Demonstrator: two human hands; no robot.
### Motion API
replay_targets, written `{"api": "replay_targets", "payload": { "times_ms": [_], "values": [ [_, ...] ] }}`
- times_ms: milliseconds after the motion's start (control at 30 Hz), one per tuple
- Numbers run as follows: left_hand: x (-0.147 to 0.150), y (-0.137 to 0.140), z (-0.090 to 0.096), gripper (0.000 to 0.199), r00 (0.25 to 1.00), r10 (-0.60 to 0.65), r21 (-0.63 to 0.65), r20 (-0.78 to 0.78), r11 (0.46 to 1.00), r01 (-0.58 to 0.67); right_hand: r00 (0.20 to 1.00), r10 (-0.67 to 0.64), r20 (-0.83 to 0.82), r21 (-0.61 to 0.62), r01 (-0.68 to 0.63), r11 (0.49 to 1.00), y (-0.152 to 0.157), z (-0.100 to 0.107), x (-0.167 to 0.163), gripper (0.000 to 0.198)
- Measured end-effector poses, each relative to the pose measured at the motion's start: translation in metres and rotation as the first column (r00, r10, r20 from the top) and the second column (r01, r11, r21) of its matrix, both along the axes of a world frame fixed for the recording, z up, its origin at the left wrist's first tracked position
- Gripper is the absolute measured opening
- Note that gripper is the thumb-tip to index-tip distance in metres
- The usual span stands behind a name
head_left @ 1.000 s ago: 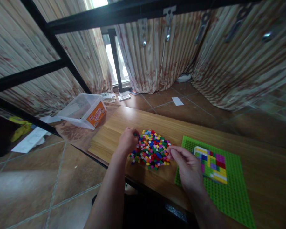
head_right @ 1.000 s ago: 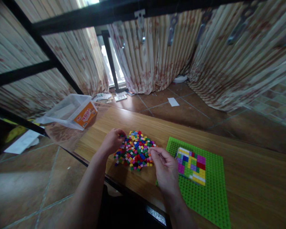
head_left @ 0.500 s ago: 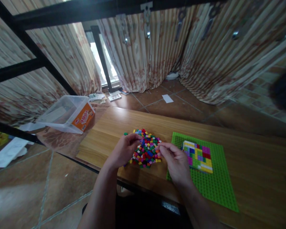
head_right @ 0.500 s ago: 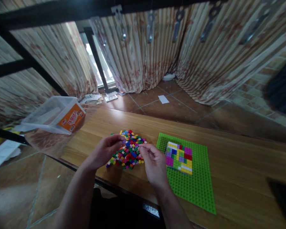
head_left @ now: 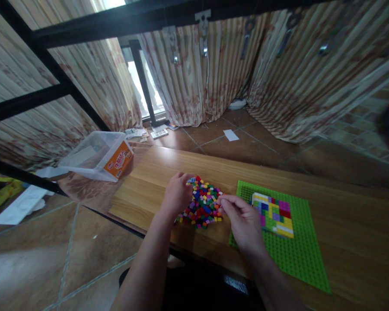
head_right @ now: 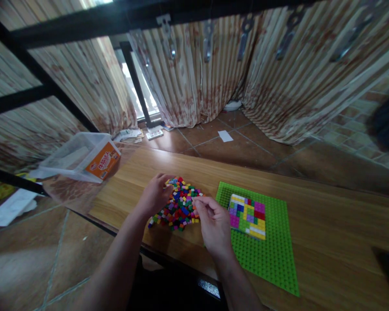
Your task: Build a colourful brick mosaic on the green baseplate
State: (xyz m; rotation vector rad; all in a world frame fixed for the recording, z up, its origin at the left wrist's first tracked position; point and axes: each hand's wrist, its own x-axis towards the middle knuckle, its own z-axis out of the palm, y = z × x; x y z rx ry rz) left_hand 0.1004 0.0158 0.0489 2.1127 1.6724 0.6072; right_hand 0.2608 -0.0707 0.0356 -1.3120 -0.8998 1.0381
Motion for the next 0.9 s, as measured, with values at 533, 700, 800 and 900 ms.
{"api": "replay_targets", "payload": {
  "times_ms": [533, 700, 800, 900],
  "values": [
    [0.014, 0.012, 0.001, 0.018, 0.994, -0.095, -0.003, 0.047, 0.995, 0.095, 1.000, -0.012, 0.013, 0.031, 0.011, 0.999, -0.002, 0.006, 0.003, 0.021],
    [0.022, -0.012, 0.009, 0.020, 0.775, -0.078, -0.242, 0.627, 0.926, 0.290, 0.998, -0.057, -0.012, 0.043, 0.057, 0.997, -0.002, 0.005, 0.003, 0.024],
    [0.027, -0.026, 0.010, 0.022, 0.646, -0.033, -0.303, 0.762, 0.864, 0.402, 0.998, -0.064, -0.027, 0.057, 0.066, 0.996, -0.001, 0.005, 0.003, 0.025],
    [0.031, -0.032, 0.013, 0.021, 0.613, -0.017, -0.323, 0.790, 0.838, 0.440, 0.998, -0.029, -0.058, 0.047, 0.032, 0.998, 0.000, 0.005, 0.003, 0.025]
  ]
}}
